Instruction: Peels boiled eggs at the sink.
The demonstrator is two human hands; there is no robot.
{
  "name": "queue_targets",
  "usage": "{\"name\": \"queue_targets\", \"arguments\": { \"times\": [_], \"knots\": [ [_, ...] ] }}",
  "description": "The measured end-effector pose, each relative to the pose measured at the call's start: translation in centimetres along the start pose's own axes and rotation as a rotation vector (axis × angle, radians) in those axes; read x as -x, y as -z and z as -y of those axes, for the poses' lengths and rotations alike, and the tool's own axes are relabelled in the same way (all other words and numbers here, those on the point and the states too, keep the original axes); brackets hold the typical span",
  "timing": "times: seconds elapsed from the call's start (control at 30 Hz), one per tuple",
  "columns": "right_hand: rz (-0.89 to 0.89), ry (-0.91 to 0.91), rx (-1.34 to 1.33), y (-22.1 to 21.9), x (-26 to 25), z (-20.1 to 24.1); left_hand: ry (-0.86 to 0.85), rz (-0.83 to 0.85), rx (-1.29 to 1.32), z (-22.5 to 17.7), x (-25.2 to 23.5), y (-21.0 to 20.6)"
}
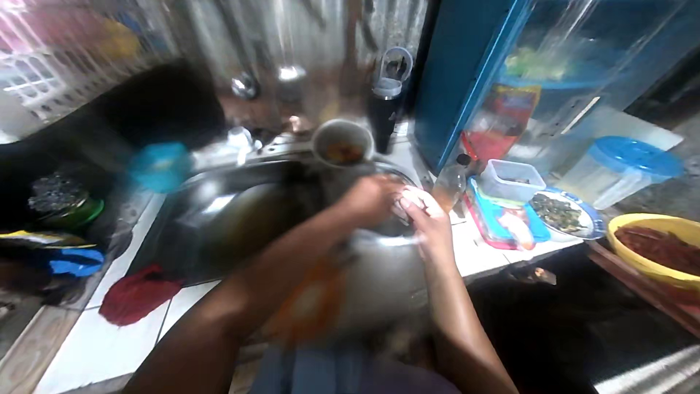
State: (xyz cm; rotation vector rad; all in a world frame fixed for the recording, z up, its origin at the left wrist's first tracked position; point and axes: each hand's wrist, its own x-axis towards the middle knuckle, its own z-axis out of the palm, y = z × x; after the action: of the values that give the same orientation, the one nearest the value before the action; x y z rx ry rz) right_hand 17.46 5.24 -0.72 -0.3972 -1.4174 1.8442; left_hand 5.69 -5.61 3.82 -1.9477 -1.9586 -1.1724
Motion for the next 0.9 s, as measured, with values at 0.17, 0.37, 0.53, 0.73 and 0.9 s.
{"name": "queue_targets", "arguments": {
  "times": [0.17, 0.37, 0.53, 0.73, 0.9],
  "knots": [
    [-0.048, 0.02, 0.072, -0.5, 0.1, 0.1, 0.126, 0.036, -0.109, -2.0, 0.1, -0.4],
    [-0.116, -0.006, 0.101, -1.2, 0.2, 0.6, 0.258, 0.058, -0.262, -2.9, -0.1, -1.6],
    [-0.025, 0.073, 0.083, 0.1, 0.1, -0.6, 0.353, -0.005, -0.159, -3.1, -1.0, -0.9],
    [-0.015, 0.15, 0.119, 1.3, -0.1, -1.1, 0.76, 0.311, -0.176, 0.3, -2.0, 0.0],
    [0.004, 0.141, 0.05, 2.0, -0.7, -1.3, 0.722, 0.207, -0.085, -0.1, -1.6, 0.4]
  ]
}}
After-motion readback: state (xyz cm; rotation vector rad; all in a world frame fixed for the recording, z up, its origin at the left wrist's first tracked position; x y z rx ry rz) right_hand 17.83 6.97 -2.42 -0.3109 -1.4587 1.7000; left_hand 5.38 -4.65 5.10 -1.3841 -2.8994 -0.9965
